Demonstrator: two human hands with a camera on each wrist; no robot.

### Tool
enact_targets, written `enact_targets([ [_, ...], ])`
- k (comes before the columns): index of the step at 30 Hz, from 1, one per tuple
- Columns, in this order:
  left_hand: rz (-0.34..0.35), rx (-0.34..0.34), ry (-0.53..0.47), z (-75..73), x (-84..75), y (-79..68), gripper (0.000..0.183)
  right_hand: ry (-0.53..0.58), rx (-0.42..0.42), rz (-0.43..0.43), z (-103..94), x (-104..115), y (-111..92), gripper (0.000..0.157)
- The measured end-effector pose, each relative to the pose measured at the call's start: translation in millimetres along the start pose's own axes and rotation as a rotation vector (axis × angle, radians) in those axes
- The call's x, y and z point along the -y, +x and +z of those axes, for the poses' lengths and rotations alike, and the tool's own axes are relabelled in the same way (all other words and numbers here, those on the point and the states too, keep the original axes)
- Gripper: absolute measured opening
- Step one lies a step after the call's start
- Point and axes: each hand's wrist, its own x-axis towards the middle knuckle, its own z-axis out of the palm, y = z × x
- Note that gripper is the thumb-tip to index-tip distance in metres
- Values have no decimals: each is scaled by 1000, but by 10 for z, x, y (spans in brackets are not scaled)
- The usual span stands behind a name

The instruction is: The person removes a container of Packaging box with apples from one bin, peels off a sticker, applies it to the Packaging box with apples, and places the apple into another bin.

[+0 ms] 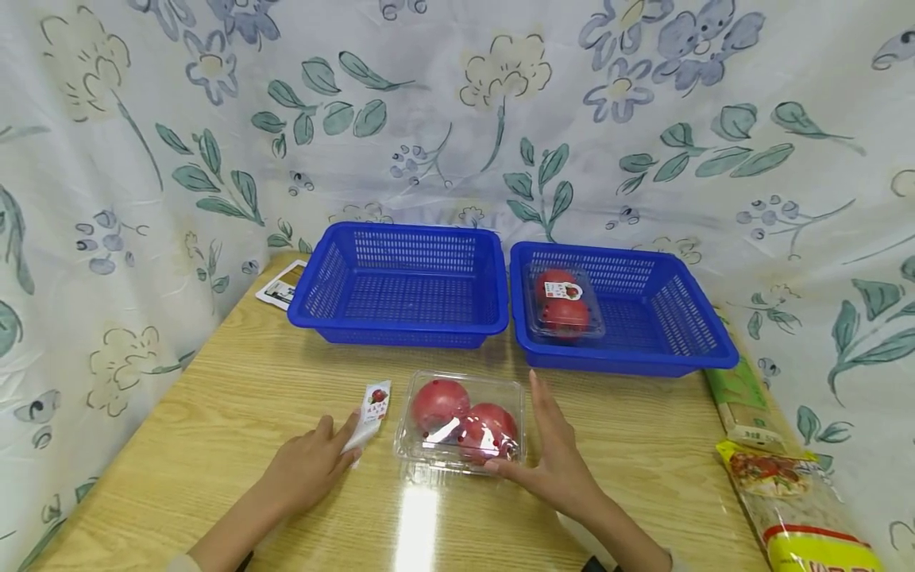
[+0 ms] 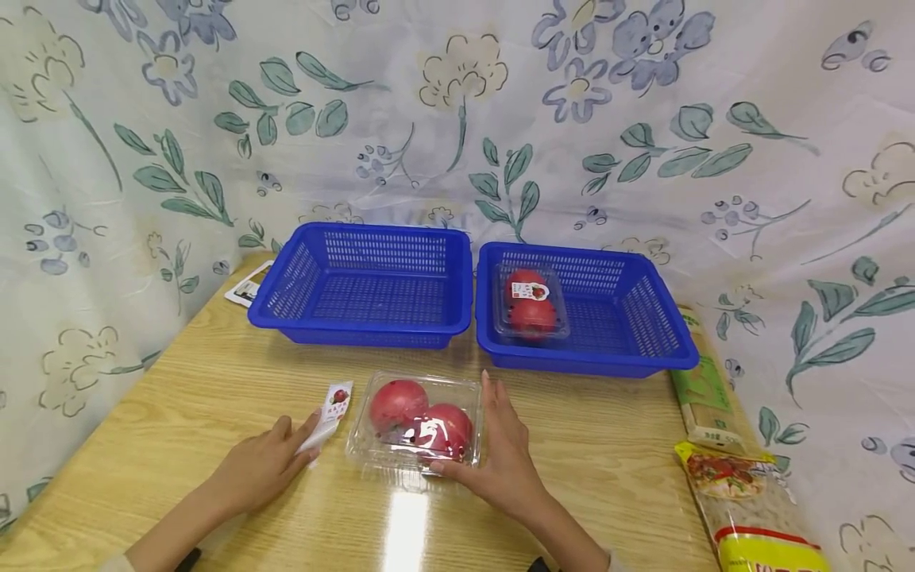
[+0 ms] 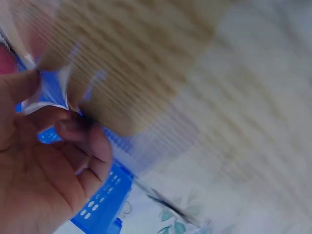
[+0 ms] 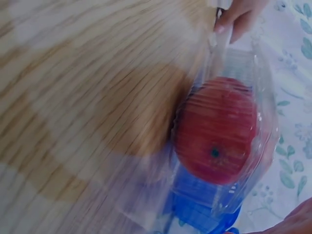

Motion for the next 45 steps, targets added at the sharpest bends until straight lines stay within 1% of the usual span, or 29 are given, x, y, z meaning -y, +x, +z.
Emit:
enact_targets([
  [2,-1,4,-100,-20,8,11,49,3,-1,-7,17,25,-3,127],
  [4,-22,26,-273,-44,15,28,43,11,0,-12,35,53,-5,126],
  [7,-73,44,-562,-77,24,69,31,16,0,-25,61,94,-8,125],
  [9,-92,53,-726,-91,32,87,27,12,3,-36,75,124,-4,126],
  [10,-97,46,-781,-96,35,92,26,7,4,-43,81,141,-1,126],
  [13,-98,35,-930,-111,36,102,35,-31,-5,-80,89,192,26,127],
  [17,-85,35,-1071,-158,14,91,49,-70,-17,-135,99,286,70,125],
  [18,-83,39,-1099,-179,4,88,52,-77,-17,-149,102,313,82,123],
  [20,-113,38,-1140,-231,-34,78,57,-108,-18,-195,114,361,112,118],
  [22,-141,32,-1160,-289,-84,65,59,-158,-23,-272,128,406,147,112],
  [25,-160,6,-1170,-363,-182,46,58,-240,-54,-414,161,476,204,100],
  [27,-132,-9,-1175,-402,-254,34,55,-267,-75,-488,183,529,237,92],
  [29,-90,-24,-1187,-432,-334,25,53,-266,-76,-520,204,583,266,86],
  [31,-39,-28,-1211,-450,-413,18,52,-238,-56,-523,227,633,289,79],
  [34,43,-30,-1261,-459,-529,12,49,-167,-4,-495,260,693,309,72],
  [38,118,-17,-1329,-474,-681,6,44,-59,41,-459,300,719,329,67],
  [40,153,-12,-1355,-473,-746,8,43,-23,44,-445,312,715,334,62],
  [42,192,-11,-1376,-461,-799,12,43,-15,37,-429,323,711,329,59],
  [45,253,-29,-1389,-430,-849,25,43,8,40,-396,337,705,311,54],
])
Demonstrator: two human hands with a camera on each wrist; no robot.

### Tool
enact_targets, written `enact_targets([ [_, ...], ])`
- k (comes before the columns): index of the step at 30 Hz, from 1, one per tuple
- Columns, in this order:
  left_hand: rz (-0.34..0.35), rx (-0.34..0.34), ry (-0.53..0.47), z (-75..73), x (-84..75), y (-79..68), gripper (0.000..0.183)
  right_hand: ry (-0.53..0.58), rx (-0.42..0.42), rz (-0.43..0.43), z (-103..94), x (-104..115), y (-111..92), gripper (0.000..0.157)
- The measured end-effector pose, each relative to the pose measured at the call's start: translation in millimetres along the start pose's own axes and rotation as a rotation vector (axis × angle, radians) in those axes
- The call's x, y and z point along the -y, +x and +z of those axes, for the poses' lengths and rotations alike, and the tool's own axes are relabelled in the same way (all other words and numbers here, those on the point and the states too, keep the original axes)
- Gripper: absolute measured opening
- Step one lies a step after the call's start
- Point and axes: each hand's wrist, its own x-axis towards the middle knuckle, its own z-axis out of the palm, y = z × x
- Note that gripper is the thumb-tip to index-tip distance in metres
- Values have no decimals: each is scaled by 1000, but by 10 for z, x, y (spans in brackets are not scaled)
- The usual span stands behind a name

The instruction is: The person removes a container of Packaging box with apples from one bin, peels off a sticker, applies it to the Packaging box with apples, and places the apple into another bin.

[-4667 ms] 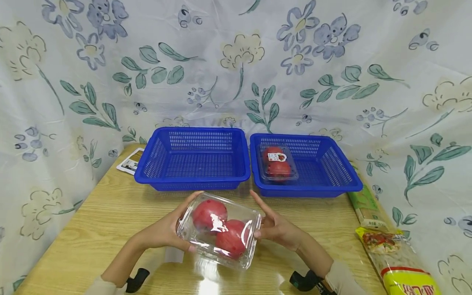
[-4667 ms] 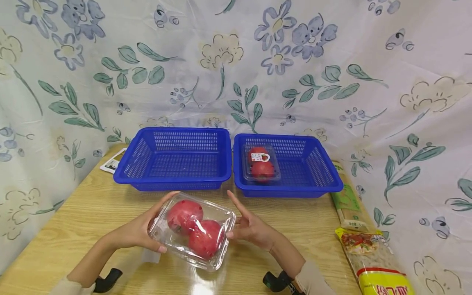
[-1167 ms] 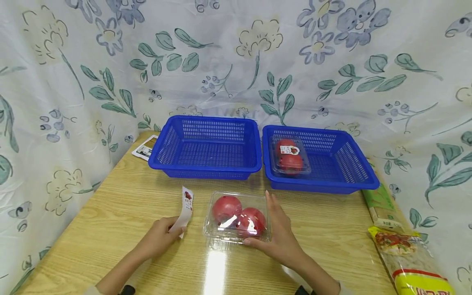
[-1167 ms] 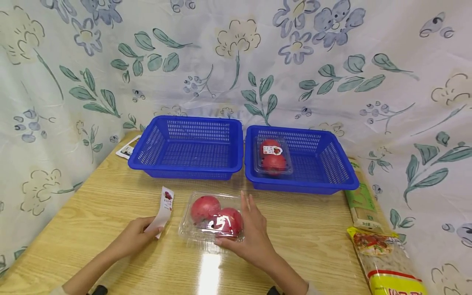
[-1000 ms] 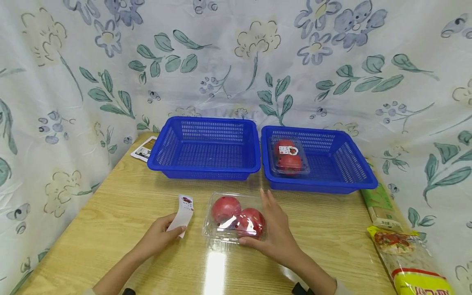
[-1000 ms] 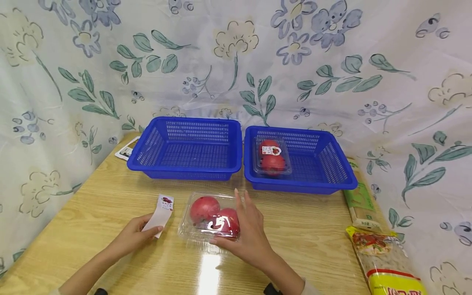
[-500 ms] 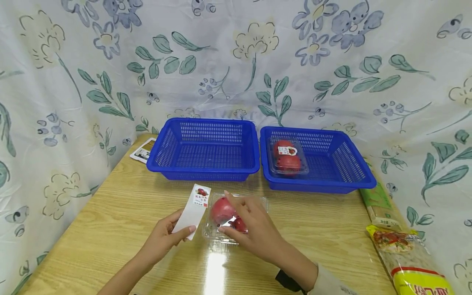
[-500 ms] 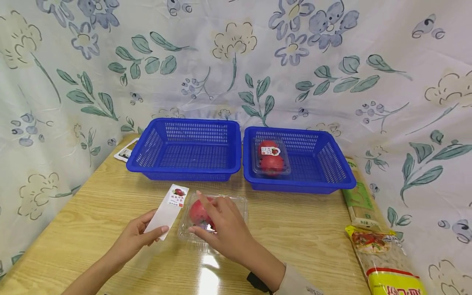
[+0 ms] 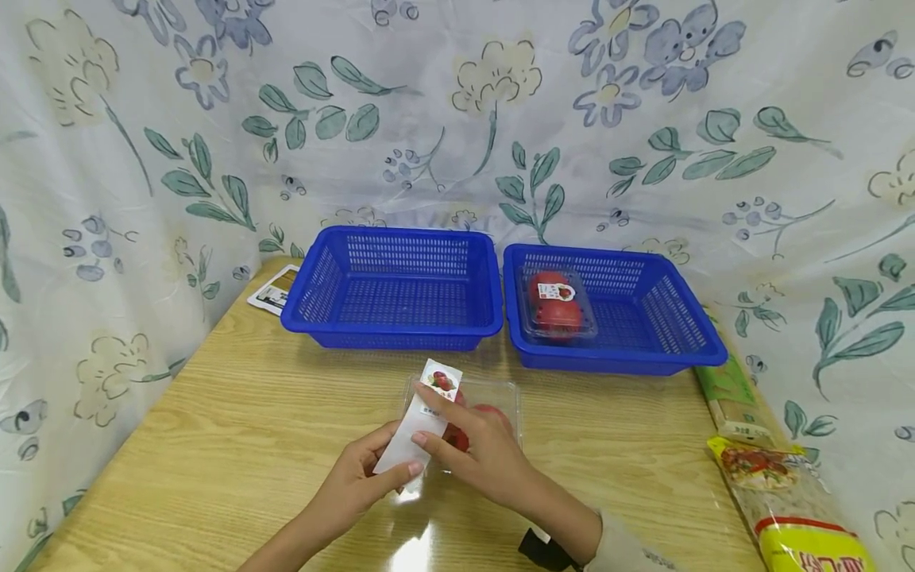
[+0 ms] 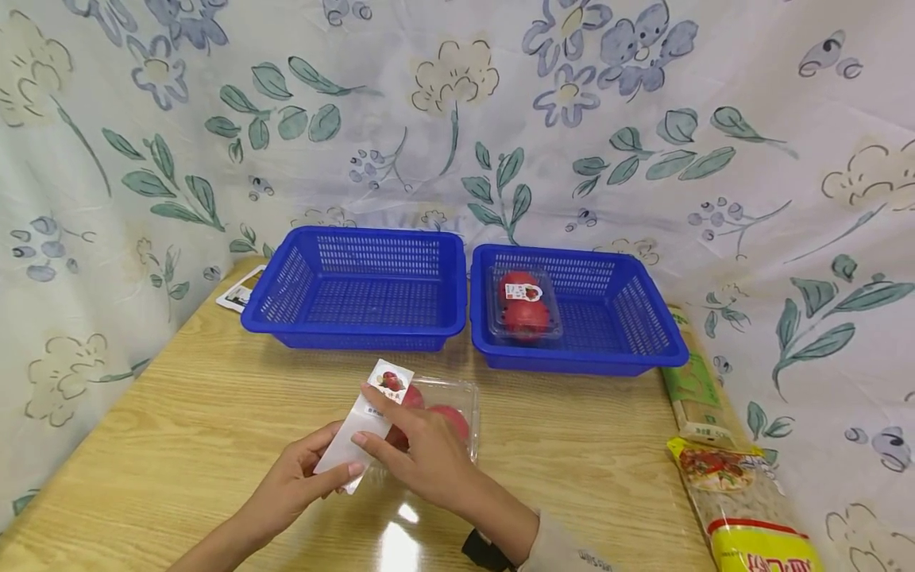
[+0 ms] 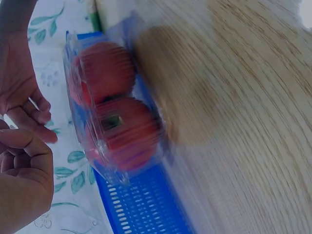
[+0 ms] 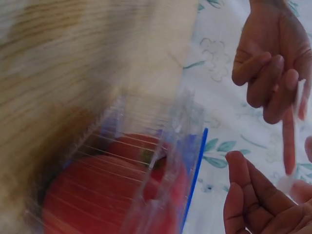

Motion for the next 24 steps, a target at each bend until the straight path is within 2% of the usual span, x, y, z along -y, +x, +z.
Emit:
enact_targets([
  [3,33,6,9,35,22,11,41,67,11,39,23,-14,-27,51],
  [10,30,16,21,54,49,22,44,311,60,99,61,-22,-59,47],
  [15,36,43,26,43,57,19,41,431,85,106,64,-28,-65,45],
  [21,5,68,-3,22,66,18,44,565,96,138,46,-64,-58,43],
  [24,-21,62,0,7,77,11,44,581,69,161,22,-76,-37,37],
])
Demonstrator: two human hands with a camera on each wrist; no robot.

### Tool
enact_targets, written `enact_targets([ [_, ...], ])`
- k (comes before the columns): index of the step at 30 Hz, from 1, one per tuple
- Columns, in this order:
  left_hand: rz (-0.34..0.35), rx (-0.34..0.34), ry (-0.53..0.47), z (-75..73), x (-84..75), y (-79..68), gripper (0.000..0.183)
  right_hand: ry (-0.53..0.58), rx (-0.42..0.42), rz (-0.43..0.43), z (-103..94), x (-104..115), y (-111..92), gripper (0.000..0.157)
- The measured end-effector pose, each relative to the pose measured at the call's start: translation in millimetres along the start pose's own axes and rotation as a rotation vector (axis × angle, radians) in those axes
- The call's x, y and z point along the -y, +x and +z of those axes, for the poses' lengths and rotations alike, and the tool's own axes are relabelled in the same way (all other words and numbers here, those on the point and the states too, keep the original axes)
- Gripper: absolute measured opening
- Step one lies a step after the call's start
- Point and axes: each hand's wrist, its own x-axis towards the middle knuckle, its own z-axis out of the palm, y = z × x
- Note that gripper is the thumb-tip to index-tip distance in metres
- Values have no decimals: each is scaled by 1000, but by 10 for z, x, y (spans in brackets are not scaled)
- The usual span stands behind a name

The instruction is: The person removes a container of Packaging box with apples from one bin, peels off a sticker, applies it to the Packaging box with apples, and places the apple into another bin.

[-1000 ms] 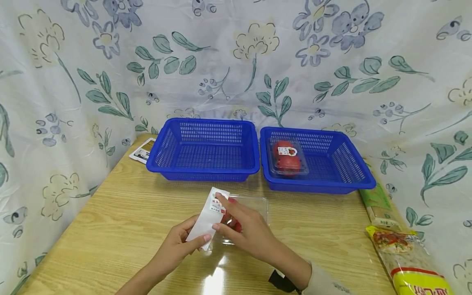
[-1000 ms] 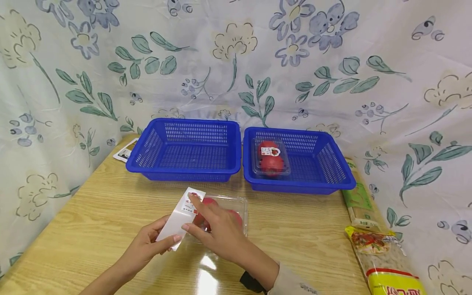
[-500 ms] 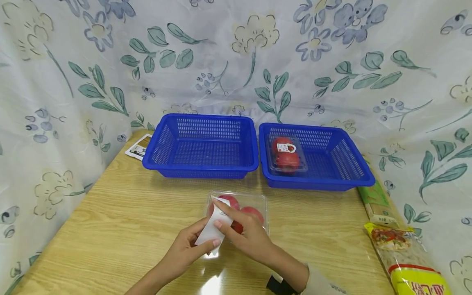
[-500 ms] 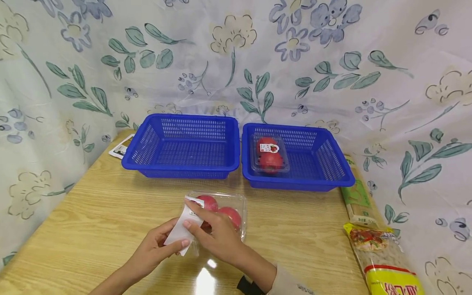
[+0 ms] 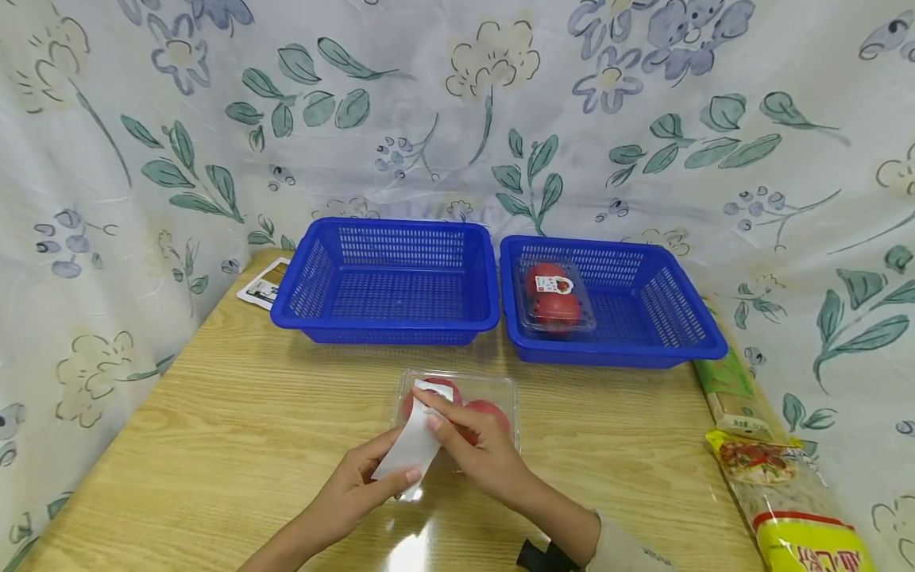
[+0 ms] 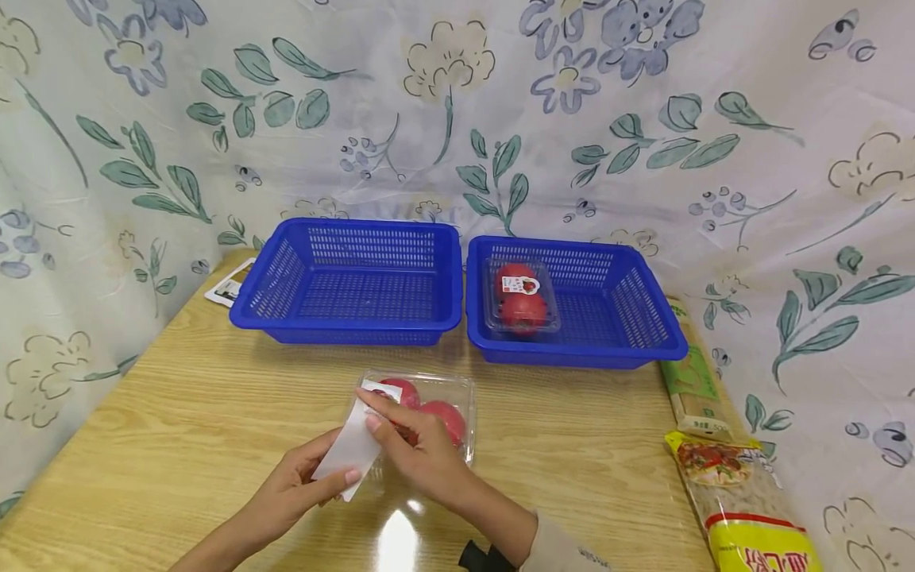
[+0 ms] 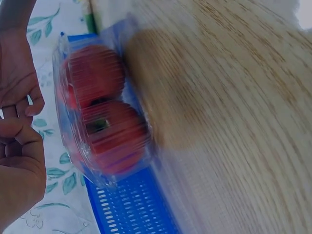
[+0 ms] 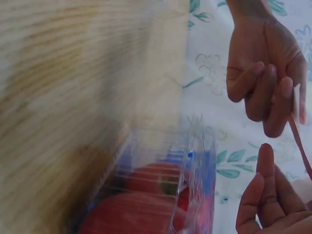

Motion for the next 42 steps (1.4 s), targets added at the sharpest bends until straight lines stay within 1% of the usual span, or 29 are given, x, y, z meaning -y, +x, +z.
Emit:
enact_targets([
  [4,-38,-32,20,-41,13,-34,44,-41,-108,66,-67,25,30,30],
  [6,-64,-53,31,-74,19,-59,46,-34,-154,108,-122,36,47,30],
  [7,-77,-59,31,-95,23,-75,46,-49,-180,128,-153,39,54,30],
  [9,-107,-67,24,-144,34,-110,47,-49,-217,145,-222,46,77,30],
  [13,-161,-68,-4,-257,69,-204,47,-33,-294,129,-362,48,130,29],
  [16,-219,-90,-13,-331,95,-269,49,-23,-361,108,-444,43,156,27],
  [18,-273,-117,-17,-372,104,-296,54,-69,-404,96,-478,31,157,25],
  [20,-347,-165,-10,-401,103,-303,59,-157,-437,54,-494,-2,144,23],
  [22,-419,-234,5,-424,98,-282,64,-285,-453,-18,-496,-60,128,22],
  [23,-456,-271,10,-435,94,-262,65,-355,-456,-72,-495,-99,118,23],
  [26,-534,-379,39,-473,95,-176,67,-544,-452,-252,-483,-225,98,26],
  [27,-557,-404,47,-489,100,-146,68,-605,-449,-298,-480,-267,92,26],
  [29,-603,-427,62,-520,120,-86,70,-696,-439,-380,-472,-331,80,25],
  [31,-642,-428,81,-547,156,-45,74,-764,-429,-425,-463,-376,71,30],
  [34,-689,-404,120,-574,216,-20,80,-830,-418,-465,-446,-412,59,40],
  [39,-716,-367,151,-572,263,-69,83,-875,-404,-483,-441,-452,36,45],
  [42,-719,-323,134,-579,265,-116,86,-876,-397,-484,-453,-470,30,46],
])
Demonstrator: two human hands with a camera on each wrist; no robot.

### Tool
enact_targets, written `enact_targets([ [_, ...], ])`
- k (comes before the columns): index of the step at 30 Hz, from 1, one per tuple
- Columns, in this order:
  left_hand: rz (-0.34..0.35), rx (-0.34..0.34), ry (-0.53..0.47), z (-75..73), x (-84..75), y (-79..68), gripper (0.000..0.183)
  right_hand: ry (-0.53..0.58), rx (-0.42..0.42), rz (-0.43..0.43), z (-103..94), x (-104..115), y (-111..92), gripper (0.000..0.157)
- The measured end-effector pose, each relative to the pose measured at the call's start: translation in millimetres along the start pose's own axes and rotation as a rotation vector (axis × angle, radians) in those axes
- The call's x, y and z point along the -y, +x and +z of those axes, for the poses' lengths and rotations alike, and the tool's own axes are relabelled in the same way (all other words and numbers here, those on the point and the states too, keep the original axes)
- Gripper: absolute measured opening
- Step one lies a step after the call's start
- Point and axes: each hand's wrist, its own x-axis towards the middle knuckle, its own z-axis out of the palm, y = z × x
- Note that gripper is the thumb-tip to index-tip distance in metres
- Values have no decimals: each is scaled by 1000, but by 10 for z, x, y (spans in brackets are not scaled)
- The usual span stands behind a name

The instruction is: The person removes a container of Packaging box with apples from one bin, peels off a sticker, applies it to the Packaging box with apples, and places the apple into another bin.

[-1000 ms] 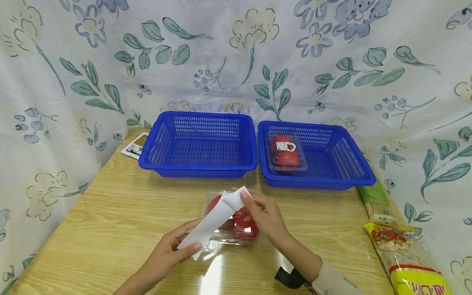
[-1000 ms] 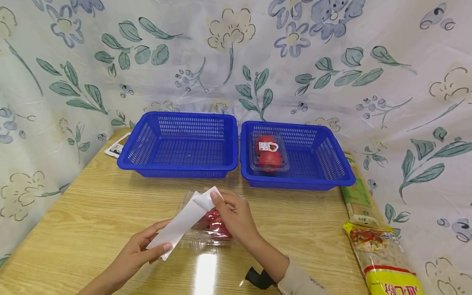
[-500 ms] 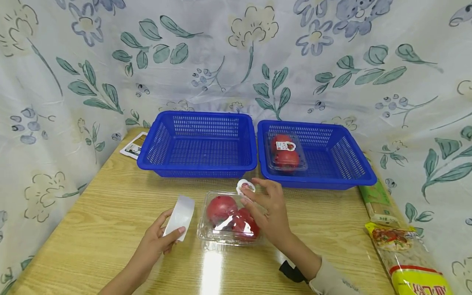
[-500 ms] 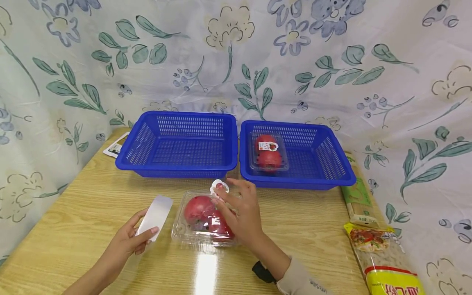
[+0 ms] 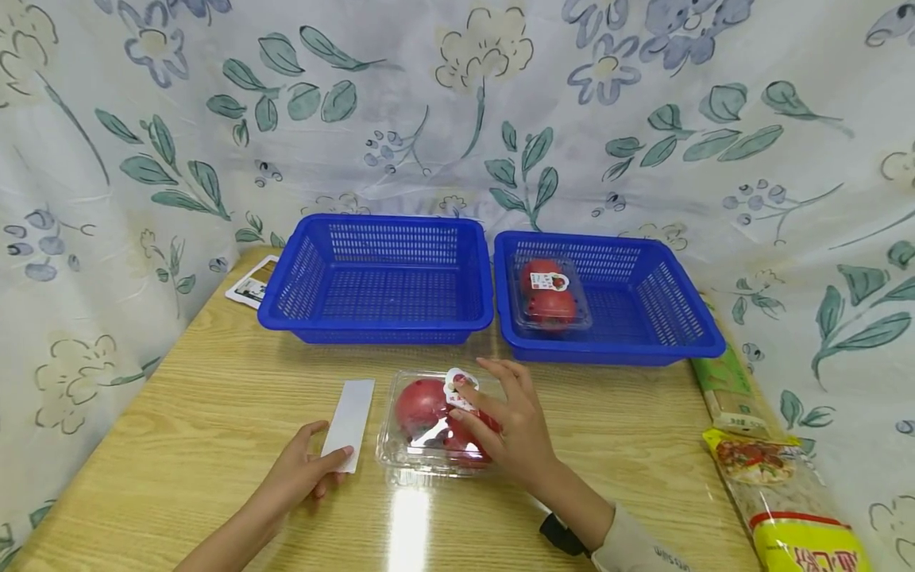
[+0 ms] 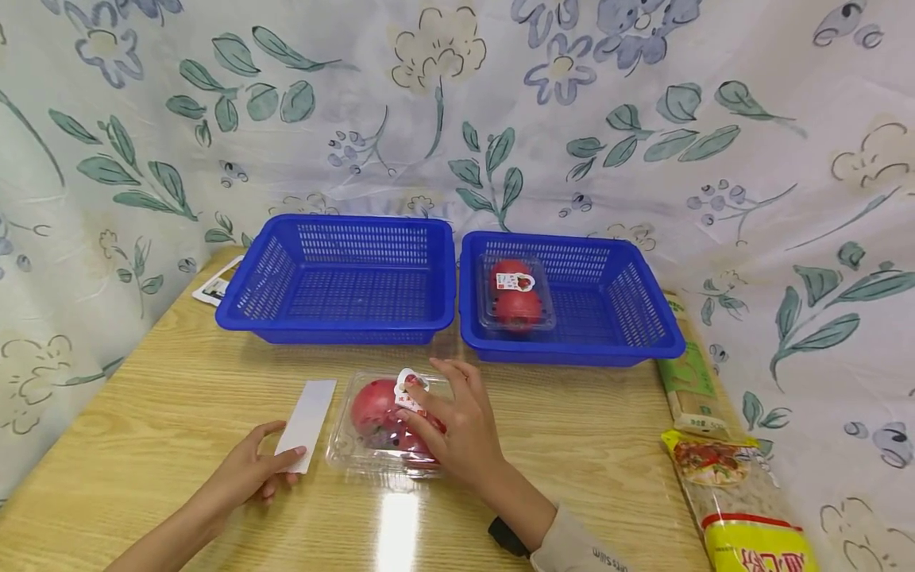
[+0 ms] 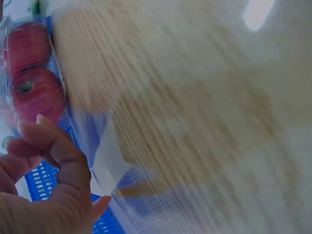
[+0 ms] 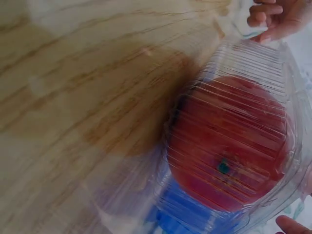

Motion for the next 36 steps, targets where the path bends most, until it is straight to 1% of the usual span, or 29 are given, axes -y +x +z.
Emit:
enact_targets([
  [4,-26,54,-8,-51,45,-47,89,11,1,2,18,-4,-8,46],
  [8,-54,81,-10,-114,101,-98,91,16,9,5,29,2,-16,47],
  [11,-48,113,9,-166,142,-141,91,17,17,6,28,6,-23,47],
  [13,-26,132,49,-199,161,-163,90,15,20,7,29,6,-29,48],
  [15,13,126,139,-222,167,-184,86,15,20,8,33,3,-36,47],
  [16,31,115,205,-230,161,-192,85,15,19,8,36,2,-37,46],
  [17,45,95,302,-237,144,-206,83,14,20,6,40,0,-40,46],
  [19,76,40,534,-247,74,-239,81,16,23,3,48,-1,-45,44],
  [20,96,5,652,-248,19,-249,79,17,24,2,52,-1,-47,44],
  [22,154,-58,831,-233,-139,-255,76,13,24,-5,54,0,-48,44],
  [23,199,-100,887,-210,-233,-247,72,7,24,-12,53,1,-48,44],
  [24,261,-141,901,-173,-327,-223,66,1,21,-20,52,2,-47,44],
  [25,333,-178,889,-125,-422,-187,58,-5,18,-30,52,4,-46,45],
  [26,403,-207,857,-65,-511,-141,50,-10,13,-41,53,8,-43,45],
  [27,467,-221,807,4,-590,-88,42,-14,8,-52,55,12,-39,45],
  [28,524,-226,755,78,-660,-27,35,-17,2,-63,59,17,-37,45],
  [29,571,-214,695,152,-718,44,30,-18,-2,-72,65,23,-34,45],
  [30,604,-193,641,225,-766,118,27,-19,-7,-80,71,31,-32,45],
  [31,626,-167,591,291,-809,193,26,-22,-13,-88,79,39,-31,45],
  [33,641,-110,509,405,-874,332,27,-32,-20,-99,96,59,-29,45],
  [36,640,-55,441,521,-940,484,24,-57,-23,-111,115,84,-33,45],
])
